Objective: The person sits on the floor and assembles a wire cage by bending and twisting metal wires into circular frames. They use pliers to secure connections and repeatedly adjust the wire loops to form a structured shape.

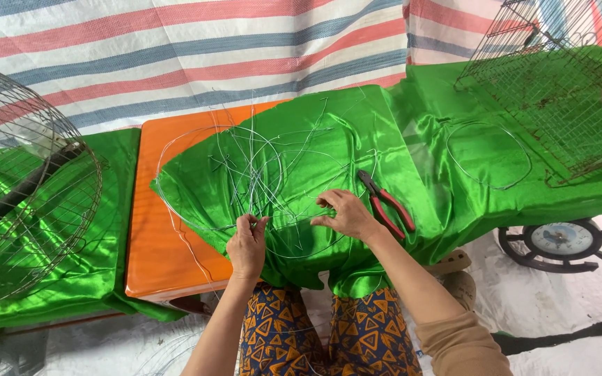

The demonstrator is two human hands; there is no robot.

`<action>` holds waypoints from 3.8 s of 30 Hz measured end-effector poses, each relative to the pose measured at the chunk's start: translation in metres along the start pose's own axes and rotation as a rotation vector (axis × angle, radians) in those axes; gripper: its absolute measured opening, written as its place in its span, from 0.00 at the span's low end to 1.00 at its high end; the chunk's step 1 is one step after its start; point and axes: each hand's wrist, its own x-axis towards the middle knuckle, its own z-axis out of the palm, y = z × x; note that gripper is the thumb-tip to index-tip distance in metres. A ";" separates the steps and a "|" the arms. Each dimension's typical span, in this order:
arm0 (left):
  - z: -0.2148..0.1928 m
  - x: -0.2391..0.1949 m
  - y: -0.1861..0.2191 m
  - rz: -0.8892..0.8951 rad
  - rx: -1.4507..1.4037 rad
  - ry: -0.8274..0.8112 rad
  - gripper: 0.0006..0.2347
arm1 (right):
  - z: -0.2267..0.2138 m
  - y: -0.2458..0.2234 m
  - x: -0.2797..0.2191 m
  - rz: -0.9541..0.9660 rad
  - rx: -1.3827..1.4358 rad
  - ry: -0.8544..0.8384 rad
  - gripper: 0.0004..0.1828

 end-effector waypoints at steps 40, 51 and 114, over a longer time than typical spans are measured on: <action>-0.010 0.003 0.021 0.074 0.120 -0.013 0.11 | 0.025 0.017 -0.011 -0.411 -0.710 0.180 0.29; -0.014 0.003 0.027 0.092 0.048 0.006 0.11 | 0.028 0.013 -0.018 -0.400 -0.748 0.151 0.24; -0.054 0.030 -0.034 -0.166 0.097 -0.435 0.18 | -0.132 -0.008 -0.083 0.774 1.251 0.640 0.14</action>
